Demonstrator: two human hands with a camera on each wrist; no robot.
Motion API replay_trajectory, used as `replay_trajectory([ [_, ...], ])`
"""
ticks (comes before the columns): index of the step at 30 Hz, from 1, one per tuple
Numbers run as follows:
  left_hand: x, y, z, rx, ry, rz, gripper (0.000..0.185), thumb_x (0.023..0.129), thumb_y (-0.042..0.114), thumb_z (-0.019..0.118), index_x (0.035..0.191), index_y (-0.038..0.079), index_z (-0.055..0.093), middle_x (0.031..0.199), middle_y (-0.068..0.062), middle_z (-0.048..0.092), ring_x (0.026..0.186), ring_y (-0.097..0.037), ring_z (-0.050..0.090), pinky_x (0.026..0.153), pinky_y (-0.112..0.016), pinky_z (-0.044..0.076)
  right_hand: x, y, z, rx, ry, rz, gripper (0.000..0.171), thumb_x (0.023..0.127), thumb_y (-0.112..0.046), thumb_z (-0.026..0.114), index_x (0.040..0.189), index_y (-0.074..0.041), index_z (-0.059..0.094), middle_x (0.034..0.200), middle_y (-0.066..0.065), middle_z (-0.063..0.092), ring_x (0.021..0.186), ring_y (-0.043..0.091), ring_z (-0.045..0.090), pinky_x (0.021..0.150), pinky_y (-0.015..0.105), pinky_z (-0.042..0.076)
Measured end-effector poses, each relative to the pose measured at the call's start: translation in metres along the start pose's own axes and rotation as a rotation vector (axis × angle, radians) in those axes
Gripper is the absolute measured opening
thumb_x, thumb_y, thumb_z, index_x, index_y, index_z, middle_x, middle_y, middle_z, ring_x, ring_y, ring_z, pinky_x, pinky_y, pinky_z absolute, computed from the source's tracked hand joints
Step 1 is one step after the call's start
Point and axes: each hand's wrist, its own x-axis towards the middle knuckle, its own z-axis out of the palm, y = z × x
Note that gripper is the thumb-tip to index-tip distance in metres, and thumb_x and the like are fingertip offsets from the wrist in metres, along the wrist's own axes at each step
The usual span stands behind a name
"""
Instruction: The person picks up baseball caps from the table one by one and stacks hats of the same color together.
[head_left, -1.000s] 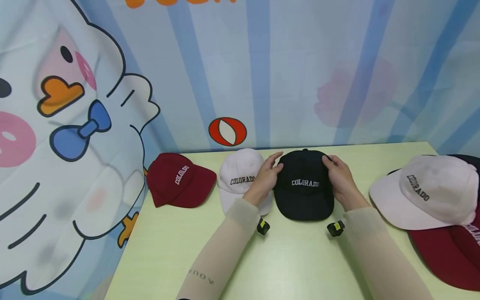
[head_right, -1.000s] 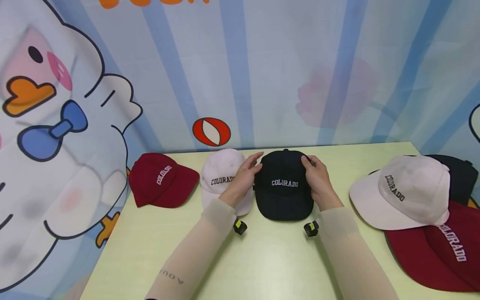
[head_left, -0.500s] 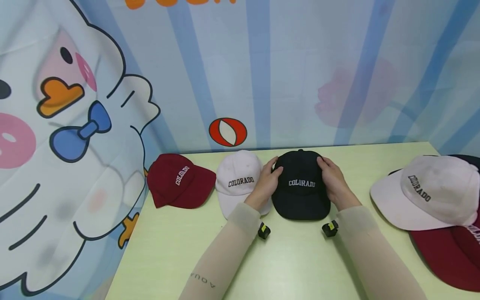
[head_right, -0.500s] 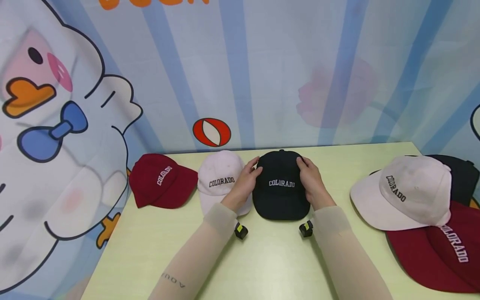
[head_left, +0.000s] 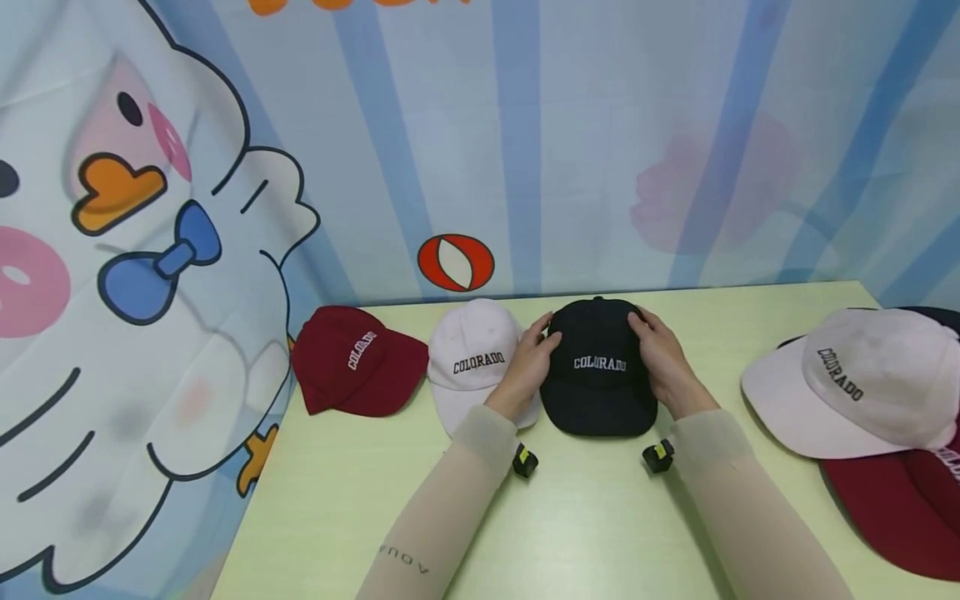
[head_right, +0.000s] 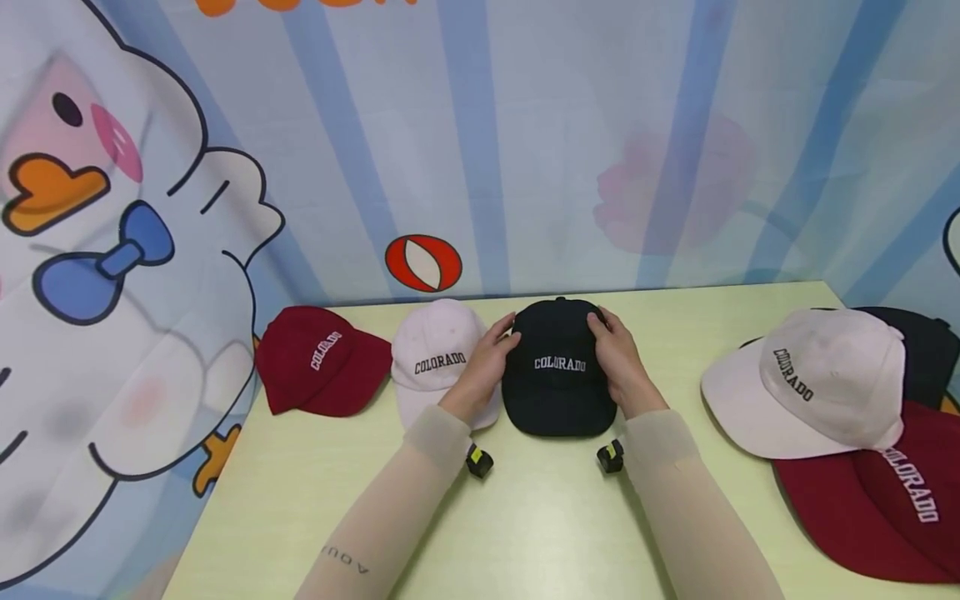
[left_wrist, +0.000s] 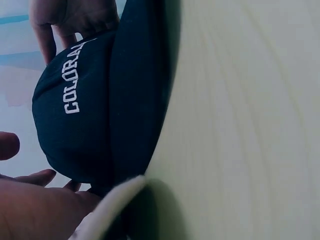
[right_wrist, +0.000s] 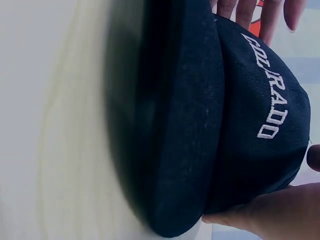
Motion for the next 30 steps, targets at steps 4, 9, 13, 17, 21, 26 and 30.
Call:
replay_trajectory([
  [4, -0.003, 0.001, -0.005, -0.007, -0.005, 0.013, 0.053, 0.110, 0.028, 0.047, 0.162, 0.022, 0.037, 0.170, -0.004, 0.031, 0.159, -0.031, 0.026, 0.129, -0.046, 0.024, -0.002, 0.001, -0.002, -0.015, 0.024, -0.017, 0.065, 0.111, -0.046, 0.038, 0.167, -0.019, 0.020, 0.174, 0.009, 0.016, 0.162, 0.028, 0.014, 0.132, 0.043, 0.013],
  [9, -0.015, 0.003, -0.020, -0.033, -0.005, 0.040, 0.051, 0.109, 0.027, 0.050, 0.159, 0.020, 0.042, 0.166, -0.006, 0.037, 0.156, -0.029, 0.032, 0.127, -0.048, 0.027, -0.008, -0.001, -0.004, -0.066, 0.076, -0.049, 0.064, 0.111, -0.041, 0.042, 0.166, -0.017, 0.023, 0.173, 0.013, 0.020, 0.160, 0.032, 0.021, 0.130, 0.046, 0.019],
  [13, -0.029, 0.003, -0.036, -0.026, -0.009, 0.059, 0.050, 0.109, 0.028, 0.051, 0.157, 0.020, 0.045, 0.163, -0.008, 0.042, 0.152, -0.025, 0.037, 0.126, -0.047, 0.030, -0.022, -0.004, 0.004, -0.145, 0.162, -0.126, 0.060, 0.109, -0.031, 0.048, 0.164, -0.015, 0.029, 0.171, 0.014, 0.024, 0.157, 0.036, 0.027, 0.128, 0.051, 0.024],
  [17, -0.045, 0.003, -0.053, 0.007, -0.014, 0.127, 0.048, 0.109, 0.025, 0.050, 0.156, 0.014, 0.046, 0.160, -0.011, 0.046, 0.150, -0.026, 0.041, 0.126, -0.046, 0.031, -0.040, -0.009, 0.021, -0.202, 0.261, -0.239, 0.055, 0.105, -0.022, 0.054, 0.158, -0.012, 0.040, 0.167, 0.018, 0.026, 0.153, 0.038, 0.030, 0.127, 0.053, 0.025],
  [21, -0.063, 0.004, -0.071, 0.025, 0.002, 0.200, 0.046, 0.109, 0.020, 0.050, 0.154, 0.008, 0.047, 0.157, -0.018, 0.048, 0.148, -0.030, 0.044, 0.125, -0.049, 0.032, -0.056, -0.011, 0.043, -0.222, 0.252, -0.366, 0.047, 0.102, -0.017, 0.058, 0.148, -0.010, 0.050, 0.161, 0.019, 0.033, 0.152, 0.035, 0.030, 0.127, 0.053, 0.023],
  [26, -0.087, 0.002, -0.098, 0.039, 0.066, 0.200, 0.044, 0.109, 0.018, 0.051, 0.152, 0.010, 0.049, 0.153, -0.017, 0.052, 0.147, -0.032, 0.045, 0.124, -0.049, 0.034, -0.077, -0.010, 0.080, -0.221, 0.140, -0.461, 0.039, 0.100, -0.014, 0.062, 0.139, -0.008, 0.057, 0.154, 0.016, 0.041, 0.149, 0.030, 0.036, 0.126, 0.050, 0.026],
  [30, -0.101, -0.003, -0.121, 0.090, 0.142, 0.208, 0.043, 0.109, 0.015, 0.050, 0.152, 0.010, 0.049, 0.153, -0.015, 0.053, 0.148, -0.032, 0.045, 0.123, -0.050, 0.035, -0.093, -0.011, 0.111, -0.182, 0.026, -0.475, 0.037, 0.099, -0.011, 0.062, 0.135, -0.007, 0.058, 0.149, 0.015, 0.044, 0.145, 0.029, 0.041, 0.125, 0.049, 0.031],
])
